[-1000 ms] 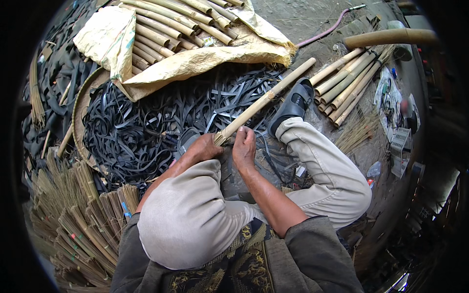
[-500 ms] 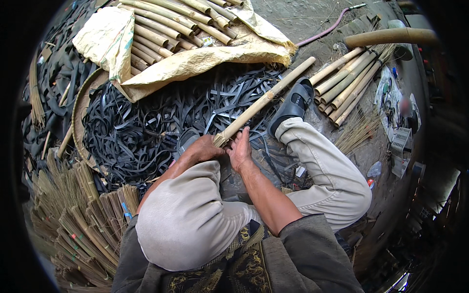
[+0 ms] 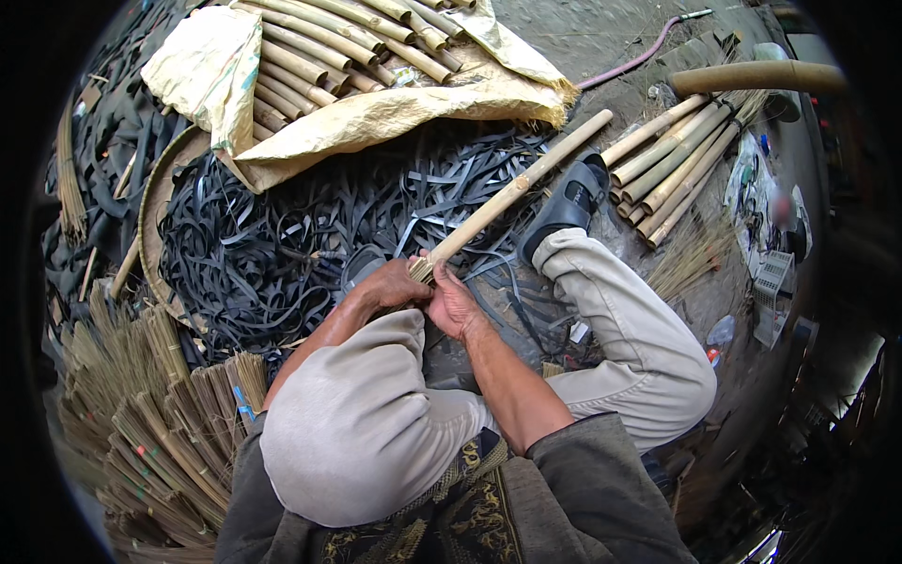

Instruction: The person gathers thin twigs, aligns them into a bundle, inserts the bundle into a bamboo handle, and secures it by wrapping a rubber strip around the junction. The person repeats this process for multiple brooms.

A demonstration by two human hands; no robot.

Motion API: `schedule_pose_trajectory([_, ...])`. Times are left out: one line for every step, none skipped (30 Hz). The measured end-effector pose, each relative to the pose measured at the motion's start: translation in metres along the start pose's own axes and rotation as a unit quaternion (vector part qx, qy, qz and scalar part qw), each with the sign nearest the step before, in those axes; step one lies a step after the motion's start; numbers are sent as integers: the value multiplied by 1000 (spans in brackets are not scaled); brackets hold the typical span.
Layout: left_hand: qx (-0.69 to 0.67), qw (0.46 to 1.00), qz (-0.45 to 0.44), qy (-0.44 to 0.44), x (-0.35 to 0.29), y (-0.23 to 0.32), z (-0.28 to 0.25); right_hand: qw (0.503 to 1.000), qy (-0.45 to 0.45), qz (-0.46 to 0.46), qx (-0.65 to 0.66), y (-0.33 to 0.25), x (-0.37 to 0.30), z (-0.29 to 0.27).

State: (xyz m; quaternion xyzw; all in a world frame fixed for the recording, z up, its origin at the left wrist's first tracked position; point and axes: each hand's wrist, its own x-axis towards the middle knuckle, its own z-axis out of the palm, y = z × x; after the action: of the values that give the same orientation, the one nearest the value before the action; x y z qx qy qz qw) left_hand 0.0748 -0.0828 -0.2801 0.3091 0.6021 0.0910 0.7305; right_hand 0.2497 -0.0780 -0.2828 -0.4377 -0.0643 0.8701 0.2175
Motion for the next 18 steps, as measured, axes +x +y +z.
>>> schedule_pose_trajectory([9, 1000, 7, 6, 0, 0, 0, 1000, -2, 12, -15, -2, 0, -1])
schedule_pose_trajectory([18, 1000, 16, 10, -1, 0, 0, 1000, -10, 24, 9, -5, 0, -3])
schedule_pose_trajectory([25, 999, 24, 17, -1, 0, 1, 998, -10, 47, 31, -9, 1, -6])
schedule_pose_trajectory([32, 999, 28, 23, 0, 0, 2, 995, 16, 70, 63, -11, 3, -7])
schedule_pose_trajectory([55, 997, 31, 33, -1, 0, 3, 995, 20, 54, 83, -12, 6, -7])
schedule_pose_trajectory([74, 996, 35, 38, 0, 1, 4, 998, 39, 43, 32, -11, 9, -6])
schedule_pose_trajectory([93, 994, 34, 40, 0, 2, 5, 998, 53, 27, -2, -11, 12, -4])
schedule_pose_trajectory([111, 992, 32, 43, 0, 3, 6, 997, 66, 18, -38, -10, 14, -1])
schedule_pose_trajectory([131, 990, 3, 48, -1, 4, 6, 997, 68, 21, -34, -11, 15, 2])
schedule_pose_trajectory([168, 985, -6, 48, -2, 5, 5, 992, 112, 24, -58, -13, 15, 6])
schedule_pose_trajectory([198, 979, -4, 51, -2, 8, 4, 981, 134, 11, -137, -18, 14, 10])
schedule_pose_trajectory([230, 972, -10, 54, -4, 9, 2, 957, 200, 5, -209, -24, 11, 14])
schedule_pose_trajectory([239, 969, -11, 65, -7, 10, 0, 873, 281, -58, -394, -34, 15, 20])
schedule_pose_trajectory([237, 969, -19, 70, -9, 10, -2, 743, 356, -123, -553, -40, 20, 29])
schedule_pose_trajectory([236, 968, -24, 79, -12, 9, -4, 738, 351, -250, -519, -40, 16, 37])
schedule_pose_trajectory([238, 967, -31, 88, -15, 8, -6, 677, 315, -314, -587, -44, 18, 47])
schedule_pose_trajectory([242, 966, -35, 86, -16, 6, -6, 663, 246, -320, -630, -48, 20, 57])
schedule_pose_trajectory([239, 967, -22, 90, -15, 3, -6, 655, 174, -325, -660, -52, 25, 68])
